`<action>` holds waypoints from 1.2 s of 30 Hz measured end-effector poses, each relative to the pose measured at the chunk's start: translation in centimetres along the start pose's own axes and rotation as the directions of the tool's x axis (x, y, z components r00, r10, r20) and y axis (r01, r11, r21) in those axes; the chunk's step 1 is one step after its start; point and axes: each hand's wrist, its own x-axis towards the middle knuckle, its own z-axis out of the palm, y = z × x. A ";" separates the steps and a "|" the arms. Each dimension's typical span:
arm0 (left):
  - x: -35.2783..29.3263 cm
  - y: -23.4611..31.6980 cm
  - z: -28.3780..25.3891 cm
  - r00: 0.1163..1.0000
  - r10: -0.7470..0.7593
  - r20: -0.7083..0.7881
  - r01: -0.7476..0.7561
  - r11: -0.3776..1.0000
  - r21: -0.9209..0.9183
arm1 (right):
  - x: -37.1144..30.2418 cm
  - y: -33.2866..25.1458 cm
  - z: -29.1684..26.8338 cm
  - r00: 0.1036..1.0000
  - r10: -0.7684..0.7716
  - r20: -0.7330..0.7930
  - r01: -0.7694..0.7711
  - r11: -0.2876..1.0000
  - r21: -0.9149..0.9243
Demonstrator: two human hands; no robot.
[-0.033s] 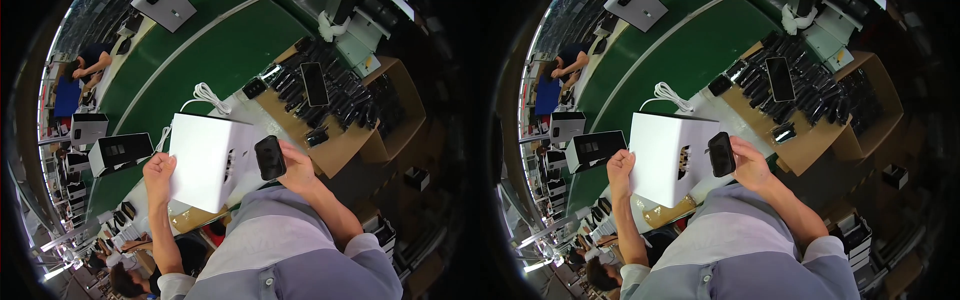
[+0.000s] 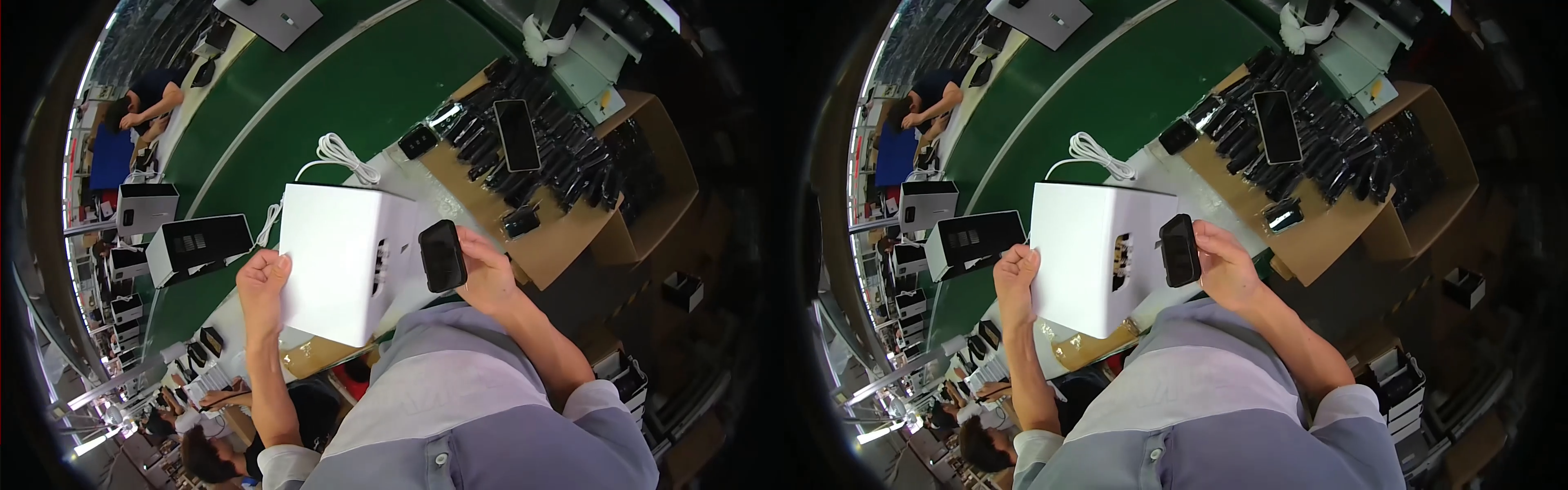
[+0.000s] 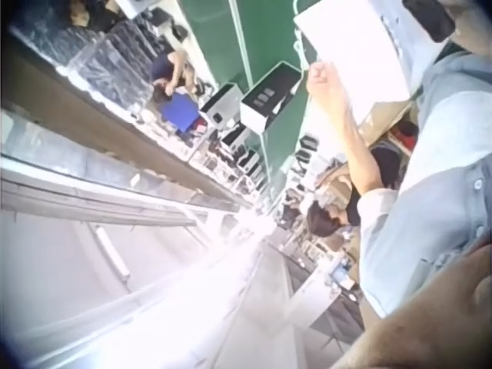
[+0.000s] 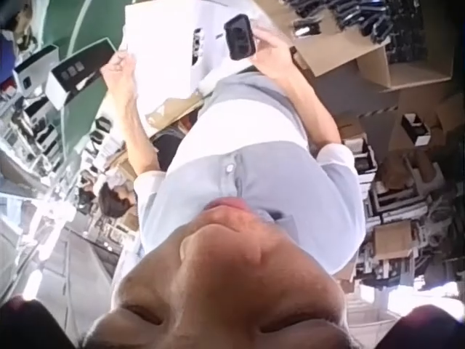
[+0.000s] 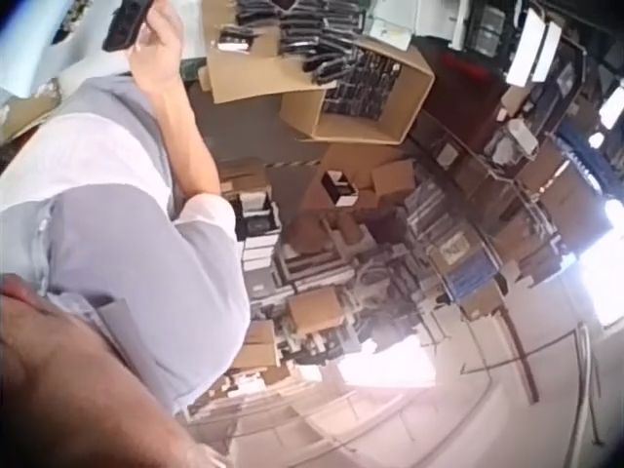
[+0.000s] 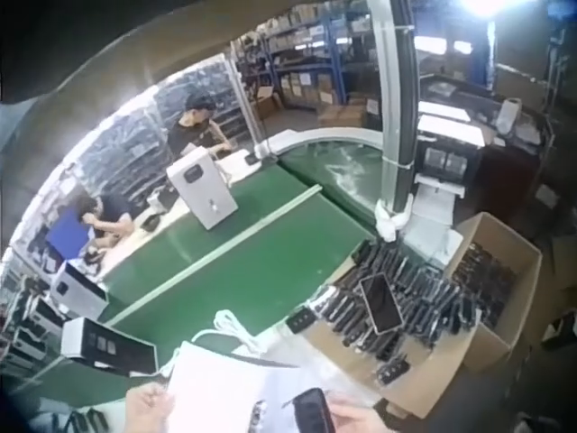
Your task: Assembling electronic device housings, applying components, and packaging finished units at a factory workstation.
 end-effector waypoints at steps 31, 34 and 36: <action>3.8 3.3 6.5 0.876 0.440 0.199 -0.469 0.679 0.565 | 3.1 0.6 4.7 0.998 -0.041 0.054 0.068 0.636 -0.768; 4.4 3.4 6.2 0.873 0.413 0.259 -0.481 0.651 0.587 | 3.7 0.0 4.8 0.995 -0.052 0.082 0.097 0.600 -0.794; 4.5 3.2 6.0 0.875 0.403 0.267 -0.480 0.656 0.583 | 3.8 -0.4 4.8 0.995 -0.024 0.093 0.088 0.610 -0.787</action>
